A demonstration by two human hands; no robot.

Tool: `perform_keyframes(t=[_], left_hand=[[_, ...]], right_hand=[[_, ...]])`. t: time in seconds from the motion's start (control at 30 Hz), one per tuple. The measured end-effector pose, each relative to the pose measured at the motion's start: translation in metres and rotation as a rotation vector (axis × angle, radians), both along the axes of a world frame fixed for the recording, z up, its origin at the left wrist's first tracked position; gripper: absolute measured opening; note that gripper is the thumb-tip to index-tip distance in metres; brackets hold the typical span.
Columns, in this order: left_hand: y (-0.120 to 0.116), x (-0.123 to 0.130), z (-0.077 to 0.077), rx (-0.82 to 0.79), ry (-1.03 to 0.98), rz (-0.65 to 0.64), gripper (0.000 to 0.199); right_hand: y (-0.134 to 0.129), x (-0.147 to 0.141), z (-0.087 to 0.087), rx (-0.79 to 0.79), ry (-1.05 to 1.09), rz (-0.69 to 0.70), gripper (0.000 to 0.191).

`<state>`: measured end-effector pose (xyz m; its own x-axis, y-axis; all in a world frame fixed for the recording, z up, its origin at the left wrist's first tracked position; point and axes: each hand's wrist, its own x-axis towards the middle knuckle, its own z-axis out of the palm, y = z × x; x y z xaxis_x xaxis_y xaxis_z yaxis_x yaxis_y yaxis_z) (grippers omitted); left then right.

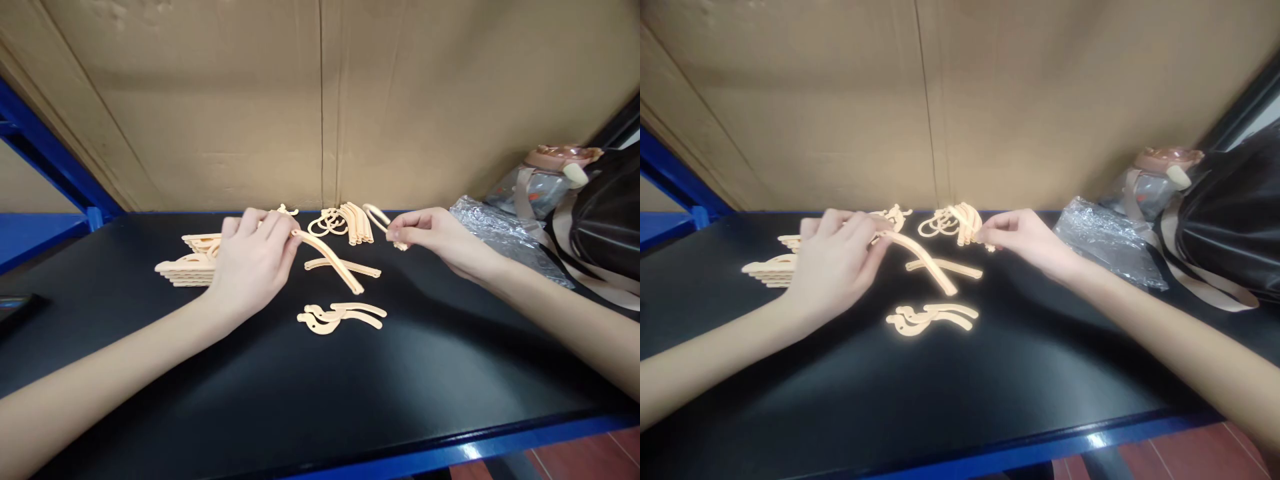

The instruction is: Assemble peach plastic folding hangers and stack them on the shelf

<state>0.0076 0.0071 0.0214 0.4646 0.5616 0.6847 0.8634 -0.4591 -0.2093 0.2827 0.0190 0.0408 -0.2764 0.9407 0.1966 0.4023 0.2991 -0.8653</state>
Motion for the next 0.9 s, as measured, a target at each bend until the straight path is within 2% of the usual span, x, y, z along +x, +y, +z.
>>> perform_keyframes(t=[0.07,0.17,0.3,0.37,0.43,0.53,0.63,0.67,0.7,0.77,0.83,0.9], left_hand=[[-0.005,0.000,0.013,-0.160,-0.197,-0.092,0.025],[-0.011,0.004,0.025,-0.571,-0.572,-0.257,0.020],[-0.011,0.012,0.025,-1.143,-1.027,-0.468,0.019],[-0.010,0.015,0.023,-1.336,-1.155,-0.480,0.020],[-0.011,0.017,0.022,-1.427,-1.188,-0.416,0.021],[-0.017,0.019,0.021,-1.385,-1.007,-0.258,0.024],[-0.025,0.018,0.015,-1.234,-0.658,-0.209,0.033],[-0.027,0.017,0.012,-1.135,-0.553,-0.206,0.035],[-0.030,0.016,0.009,-1.016,-0.447,-0.183,0.036],[-0.034,0.014,0.003,-0.807,-0.267,-0.129,0.032],[-0.037,0.013,-0.003,-0.693,-0.150,-0.114,0.027],[-0.038,0.012,-0.007,-0.630,-0.100,-0.128,0.028]], right_hand=[[0.004,0.002,-0.003,-0.020,0.065,-0.003,0.024],[0.004,0.000,-0.010,-0.116,0.125,0.044,0.027],[0.001,-0.006,-0.017,-0.226,0.123,0.110,0.025],[-0.001,-0.009,-0.019,-0.241,0.124,0.157,0.024],[-0.002,-0.011,-0.021,-0.254,0.130,0.188,0.023],[-0.006,-0.014,-0.026,-0.261,0.139,0.164,0.023],[-0.010,-0.018,-0.031,-0.237,0.178,0.130,0.047],[-0.011,-0.020,-0.033,-0.214,0.191,0.133,0.053],[-0.012,-0.021,-0.034,-0.181,0.199,0.140,0.051],[-0.014,-0.024,-0.037,-0.106,0.201,0.146,0.034],[-0.016,-0.026,-0.039,-0.051,0.203,0.138,0.023],[-0.018,-0.027,-0.040,-0.030,0.202,0.127,0.026]])
